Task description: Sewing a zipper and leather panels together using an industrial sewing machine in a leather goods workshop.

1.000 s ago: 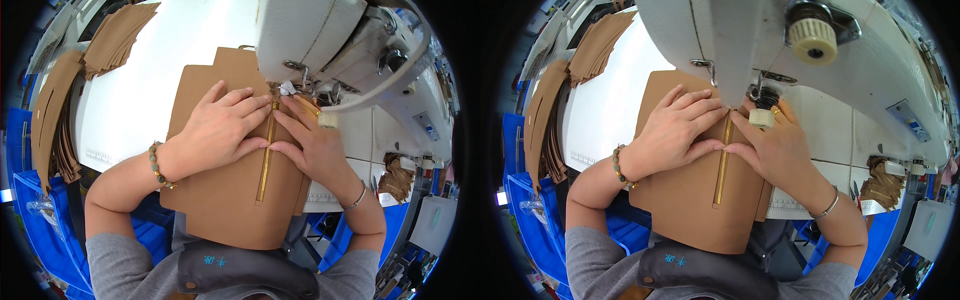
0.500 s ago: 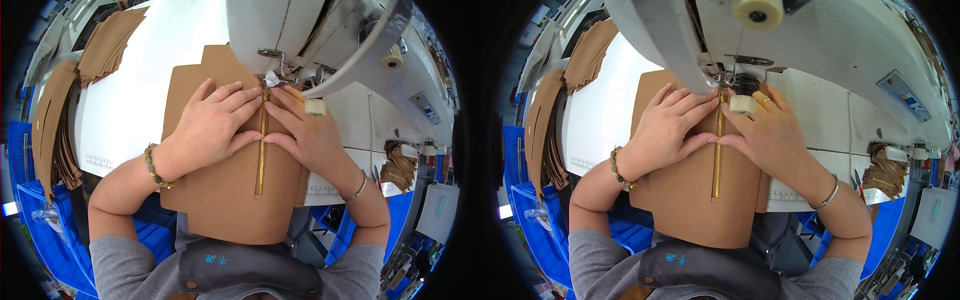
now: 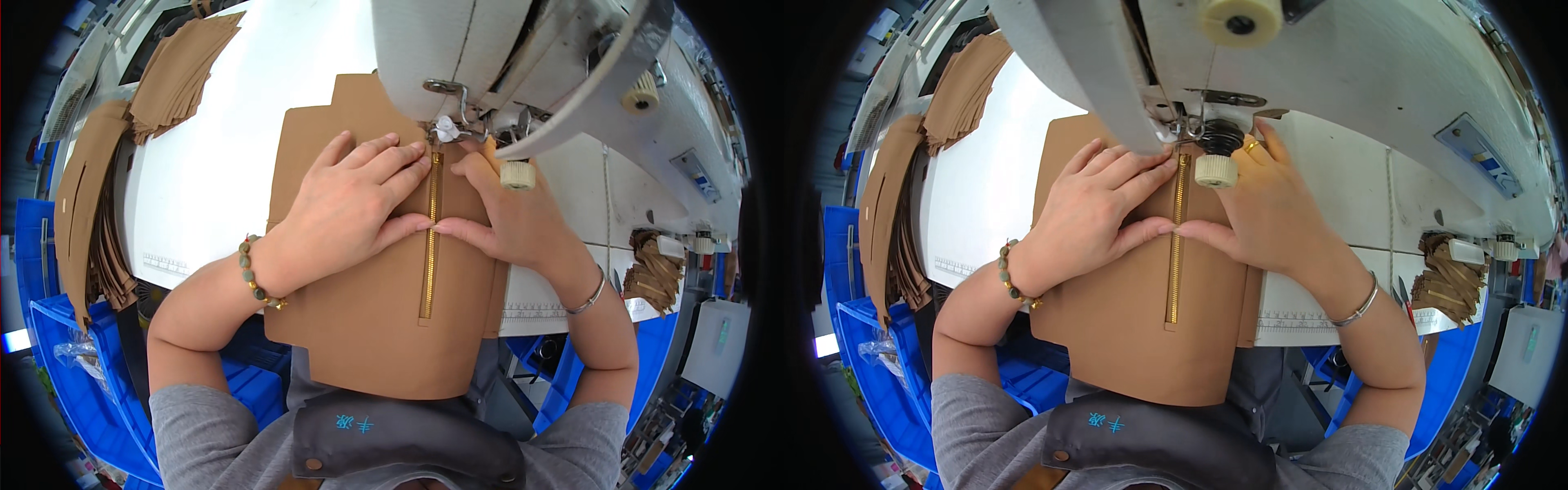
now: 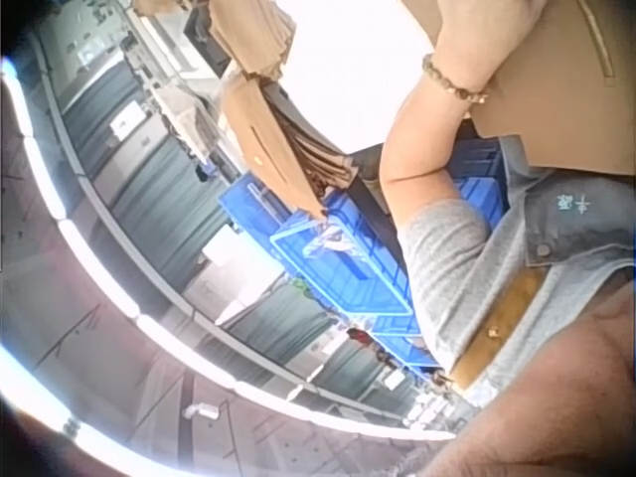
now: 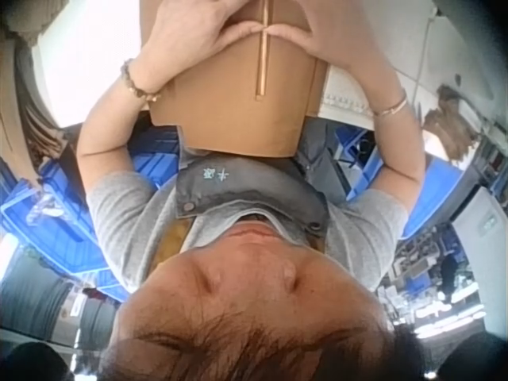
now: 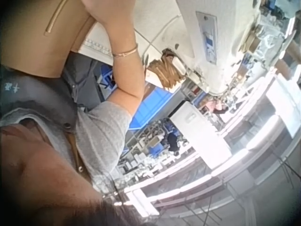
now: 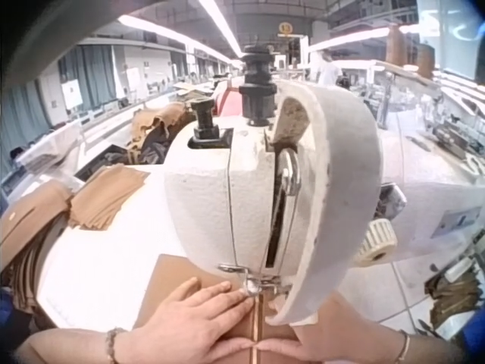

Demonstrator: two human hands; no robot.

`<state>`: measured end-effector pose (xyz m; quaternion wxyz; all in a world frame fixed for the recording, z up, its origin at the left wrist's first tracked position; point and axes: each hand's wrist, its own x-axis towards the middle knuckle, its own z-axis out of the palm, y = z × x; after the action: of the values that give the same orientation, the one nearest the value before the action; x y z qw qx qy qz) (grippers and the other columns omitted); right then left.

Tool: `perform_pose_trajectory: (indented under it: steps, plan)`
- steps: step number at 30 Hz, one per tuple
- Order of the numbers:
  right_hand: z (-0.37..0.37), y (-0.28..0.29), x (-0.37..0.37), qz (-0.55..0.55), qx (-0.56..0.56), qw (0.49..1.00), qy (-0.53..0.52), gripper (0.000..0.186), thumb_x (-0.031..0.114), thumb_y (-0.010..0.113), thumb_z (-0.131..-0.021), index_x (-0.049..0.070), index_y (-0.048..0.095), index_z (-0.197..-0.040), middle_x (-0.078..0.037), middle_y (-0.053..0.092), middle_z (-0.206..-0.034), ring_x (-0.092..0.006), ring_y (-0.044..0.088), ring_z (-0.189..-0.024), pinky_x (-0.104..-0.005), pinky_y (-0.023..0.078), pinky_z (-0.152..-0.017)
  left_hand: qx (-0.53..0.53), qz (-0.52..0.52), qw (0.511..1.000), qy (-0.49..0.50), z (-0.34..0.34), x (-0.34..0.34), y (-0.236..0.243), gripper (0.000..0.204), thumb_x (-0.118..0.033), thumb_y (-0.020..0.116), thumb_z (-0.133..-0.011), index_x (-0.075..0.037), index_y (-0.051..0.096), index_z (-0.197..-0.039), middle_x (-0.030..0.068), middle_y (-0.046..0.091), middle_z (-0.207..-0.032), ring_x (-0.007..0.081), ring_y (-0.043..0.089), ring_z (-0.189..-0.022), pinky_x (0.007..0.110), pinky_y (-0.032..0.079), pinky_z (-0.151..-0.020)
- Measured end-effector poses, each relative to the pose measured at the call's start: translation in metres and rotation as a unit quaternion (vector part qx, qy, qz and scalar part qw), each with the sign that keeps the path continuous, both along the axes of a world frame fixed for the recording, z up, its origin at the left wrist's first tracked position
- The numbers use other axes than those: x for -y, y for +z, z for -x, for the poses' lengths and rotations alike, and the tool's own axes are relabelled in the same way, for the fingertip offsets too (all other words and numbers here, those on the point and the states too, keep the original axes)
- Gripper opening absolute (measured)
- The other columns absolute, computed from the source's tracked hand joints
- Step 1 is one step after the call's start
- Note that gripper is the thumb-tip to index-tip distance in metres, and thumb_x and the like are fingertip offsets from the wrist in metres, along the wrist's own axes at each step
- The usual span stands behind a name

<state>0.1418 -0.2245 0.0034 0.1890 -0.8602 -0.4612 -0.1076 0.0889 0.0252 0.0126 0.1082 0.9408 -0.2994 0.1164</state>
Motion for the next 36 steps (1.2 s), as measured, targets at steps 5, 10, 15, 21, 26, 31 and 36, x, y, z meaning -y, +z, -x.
perform_pose_trajectory:
  steps: [5,10,15,21,26,31,36]
  plan:
    - [0.002,0.0,0.0,0.03,-0.029,0.999,-0.014,0.068,0.055,0.077,-0.084,-0.002,0.068,-0.118,-0.02,0.068,-0.103,-0.0376,0.065,-0.107,-0.0561,0.036,-0.118,-0.002,-0.003,1.0,0.001,0.0,-0.001,-0.001,0.064,-0.05,0.07,-0.093,-0.008,0.063,-0.141,0.0084,0.066,-0.133,0.0298,0.059,-0.126,0.055,0.043,-0.113]
    - [0.003,0.0,-0.001,0.003,0.007,1.0,-0.007,0.066,0.055,0.076,-0.085,-0.003,0.068,-0.117,-0.021,0.07,-0.106,-0.0393,0.065,-0.109,-0.0569,0.036,-0.118,-0.003,0.002,1.0,-0.002,0.0,0.0,-0.002,0.063,-0.05,0.07,-0.094,-0.008,0.063,-0.141,0.0088,0.066,-0.133,0.0307,0.059,-0.127,0.055,0.042,-0.114]
    - [0.003,0.0,0.001,0.007,-0.008,1.0,-0.008,0.062,0.055,0.076,-0.086,0.0,0.069,-0.113,-0.018,0.069,-0.097,-0.0377,0.066,-0.101,-0.0573,0.037,-0.118,0.0,-0.001,1.0,-0.002,-0.001,0.0,-0.002,0.064,-0.05,0.069,-0.094,-0.007,0.063,-0.141,0.0094,0.066,-0.132,0.0314,0.058,-0.127,0.055,0.042,-0.115]
    - [-0.002,0.003,0.003,-0.02,0.012,0.999,-0.034,0.054,0.051,0.076,-0.088,0.0,0.071,-0.103,-0.014,0.067,-0.083,-0.0351,0.066,-0.084,-0.0549,0.046,-0.109,0.003,-0.009,1.0,-0.002,-0.002,-0.001,-0.001,0.063,-0.05,0.069,-0.095,-0.007,0.063,-0.141,0.0093,0.066,-0.131,0.0315,0.059,-0.126,0.055,0.041,-0.115]
    - [-0.009,0.027,0.018,-0.214,-0.039,0.958,-0.187,0.023,0.021,0.076,-0.094,-0.001,0.076,-0.09,-0.012,0.075,-0.084,-0.0243,0.068,-0.074,-0.0366,0.054,-0.075,0.001,-0.004,1.0,-0.001,-0.002,-0.001,-0.001,0.062,-0.049,0.069,-0.095,-0.008,0.063,-0.14,0.0094,0.066,-0.131,0.0316,0.058,-0.128,0.055,0.041,-0.115]
    - [-0.01,0.031,0.018,-0.284,-0.108,0.933,-0.194,0.013,0.01,0.074,-0.097,-0.001,0.08,-0.098,-0.01,0.078,-0.083,-0.0129,0.066,-0.072,-0.027,0.05,-0.068,-0.001,-0.008,1.0,0.002,-0.001,0.0,-0.001,0.061,-0.049,0.069,-0.095,-0.008,0.063,-0.14,0.0095,0.065,-0.133,0.0316,0.057,-0.132,0.055,0.041,-0.116]
    - [-0.01,0.029,0.014,-0.309,-0.122,0.924,-0.19,0.015,0.011,0.074,-0.097,-0.002,0.079,-0.1,-0.01,0.077,-0.083,-0.0126,0.066,-0.073,-0.0273,0.051,-0.069,-0.005,-0.016,1.0,0.004,0.001,0.0,-0.001,0.061,-0.049,0.069,-0.095,-0.008,0.063,-0.141,0.009,0.065,-0.137,0.0312,0.056,-0.136,0.056,0.04,-0.117]
